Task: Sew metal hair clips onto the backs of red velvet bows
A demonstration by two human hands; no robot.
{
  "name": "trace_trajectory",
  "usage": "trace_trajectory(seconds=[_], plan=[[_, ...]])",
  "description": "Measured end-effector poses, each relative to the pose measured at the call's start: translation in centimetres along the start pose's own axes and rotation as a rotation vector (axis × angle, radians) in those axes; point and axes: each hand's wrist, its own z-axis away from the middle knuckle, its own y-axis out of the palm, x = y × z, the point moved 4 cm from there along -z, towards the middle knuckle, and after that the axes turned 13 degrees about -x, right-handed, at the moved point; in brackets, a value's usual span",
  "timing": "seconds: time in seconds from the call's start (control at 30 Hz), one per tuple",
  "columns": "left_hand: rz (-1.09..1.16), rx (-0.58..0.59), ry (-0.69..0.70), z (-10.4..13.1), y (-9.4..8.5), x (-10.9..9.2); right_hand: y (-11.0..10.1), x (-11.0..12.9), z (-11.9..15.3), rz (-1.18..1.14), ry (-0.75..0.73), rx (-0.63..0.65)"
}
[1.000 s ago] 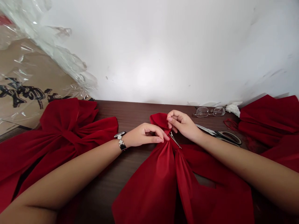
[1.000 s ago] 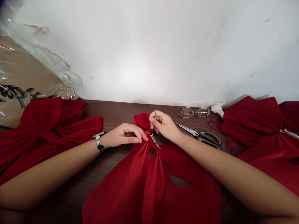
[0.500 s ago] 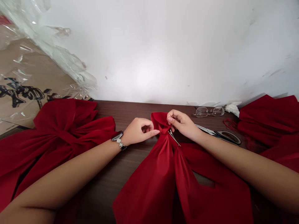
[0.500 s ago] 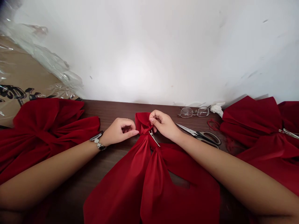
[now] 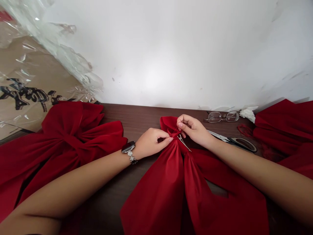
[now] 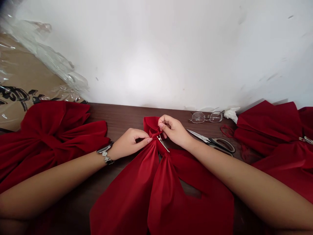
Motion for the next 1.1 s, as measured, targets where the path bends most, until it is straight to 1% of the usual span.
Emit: trace_trajectory(seconds=[0.2, 0.3, 0.4, 0.5, 0.57, 0.63, 0.73, 0.83, 1.0, 1.1], plan=[[0.037, -0.029, -0.026, -0.5, -0.8, 0.7, 0.0, 0.1, 0.0, 0.005, -0.001, 0.004], [0.101, -0.066, -0.028, -0.8, -1.2, 0.9, -0.1, 0.1, 0.0, 0.013, -0.006, 0.004], [0.163, -0.086, 0.014, -0.9, -1.4, 0.8, -0.1, 0.0, 0.0, 0.028, -0.012, 0.006], [0.181, -0.09, 0.102, -0.8, -1.5, 0.3, -0.1, 0.0, 0.0, 0.063, -0.02, -0.002], [0.195, -0.064, 0.174, -0.7, -1.4, -0.1, -0.1, 0.1, 0.1, 0.1, -0.029, -0.025], [0.212, -0.012, 0.224, -0.6, -1.2, -0.3, -0.2, 0.3, 0.2, 0.147, -0.04, -0.056], [0.216, 0.052, 0.262, -0.6, -1.0, -0.4, -0.3, 0.8, 0.2, 0.231, -0.057, -0.099], [0.236, 0.084, 0.293, -0.6, -1.0, -0.4, -0.5, 1.0, 0.1, 0.299, -0.063, -0.129], [0.304, 0.132, 0.31, -0.7, -0.9, -0.2, -0.6, 0.4, 0.0, 0.301, -0.042, -0.165], [0.317, 0.089, 0.277, -0.8, -1.1, 0.0, -0.6, 0.2, 0.0, 0.263, -0.066, -0.163]])
